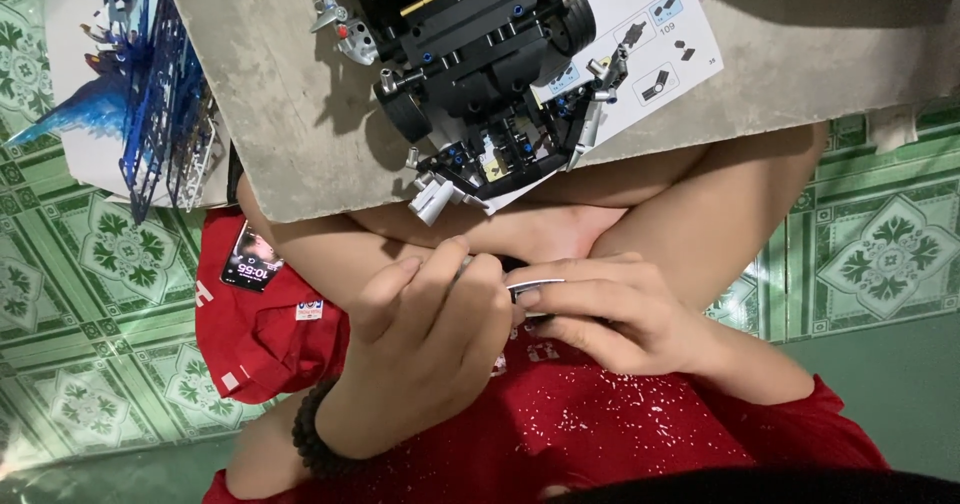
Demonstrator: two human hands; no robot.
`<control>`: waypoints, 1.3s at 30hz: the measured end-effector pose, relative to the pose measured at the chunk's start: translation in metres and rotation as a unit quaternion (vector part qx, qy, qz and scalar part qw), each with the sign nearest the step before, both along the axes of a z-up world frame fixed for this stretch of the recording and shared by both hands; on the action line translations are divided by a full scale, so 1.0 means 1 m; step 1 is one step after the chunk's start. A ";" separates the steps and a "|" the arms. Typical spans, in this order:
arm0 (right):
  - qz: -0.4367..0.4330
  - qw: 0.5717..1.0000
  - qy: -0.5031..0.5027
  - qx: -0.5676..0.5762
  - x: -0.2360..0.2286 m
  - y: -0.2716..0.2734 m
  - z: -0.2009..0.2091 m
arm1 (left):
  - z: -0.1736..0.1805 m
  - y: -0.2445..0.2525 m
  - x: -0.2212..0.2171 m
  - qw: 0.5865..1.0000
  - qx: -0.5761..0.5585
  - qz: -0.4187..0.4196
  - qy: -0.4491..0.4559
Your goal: The person assembles a toy vehicle by hand, attaching a grey curved panel to a black chassis and securing it with small pins. They handle the parts and the instruction sheet while sitting on the floor.
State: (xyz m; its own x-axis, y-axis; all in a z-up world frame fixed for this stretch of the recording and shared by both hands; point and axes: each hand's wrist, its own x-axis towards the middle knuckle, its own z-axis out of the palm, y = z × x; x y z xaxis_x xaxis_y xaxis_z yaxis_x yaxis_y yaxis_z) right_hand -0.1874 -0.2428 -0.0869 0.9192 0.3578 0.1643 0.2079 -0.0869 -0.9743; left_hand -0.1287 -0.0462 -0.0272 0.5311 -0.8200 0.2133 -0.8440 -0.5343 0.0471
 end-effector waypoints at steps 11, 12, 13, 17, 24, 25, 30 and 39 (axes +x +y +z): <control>-0.019 0.999 -0.009 0.036 -0.009 -0.003 -0.012 | 0.003 0.002 0.008 0.998 0.003 -0.062 -0.027; -0.019 0.999 -0.009 0.036 -0.010 -0.005 -0.013 | 0.001 0.002 0.007 0.998 0.003 -0.063 -0.027; -0.012 0.999 -0.006 0.041 -0.010 -0.006 -0.014 | 0.000 0.002 0.007 0.997 -0.025 -0.072 -0.005; 0.001 0.998 -0.006 0.060 -0.007 -0.007 -0.011 | 0.000 0.004 0.006 0.992 -0.069 -0.077 0.067; 0.018 0.995 0.020 0.094 -0.007 -0.007 -0.011 | -0.003 0.005 0.007 0.985 -0.098 -0.083 0.112; 0.012 0.996 0.020 0.089 -0.008 -0.007 -0.012 | -0.004 0.005 0.007 0.988 -0.092 -0.080 0.097; -0.019 0.997 0.004 0.078 -0.007 -0.006 -0.010 | 0.004 0.009 0.011 0.991 -0.067 -0.108 0.035; 0.011 0.995 0.035 0.091 -0.001 -0.006 -0.004 | 0.006 0.009 0.013 0.978 -0.105 -0.136 0.115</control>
State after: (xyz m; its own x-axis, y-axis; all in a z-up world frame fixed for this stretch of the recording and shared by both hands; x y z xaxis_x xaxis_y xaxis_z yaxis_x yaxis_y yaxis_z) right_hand -0.1886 -0.2488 -0.0911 0.9230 0.3478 0.1648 0.1394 0.0968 -0.9855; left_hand -0.1159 -0.0368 -0.0212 0.3527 -0.8887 0.2930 -0.9079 -0.2492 0.3371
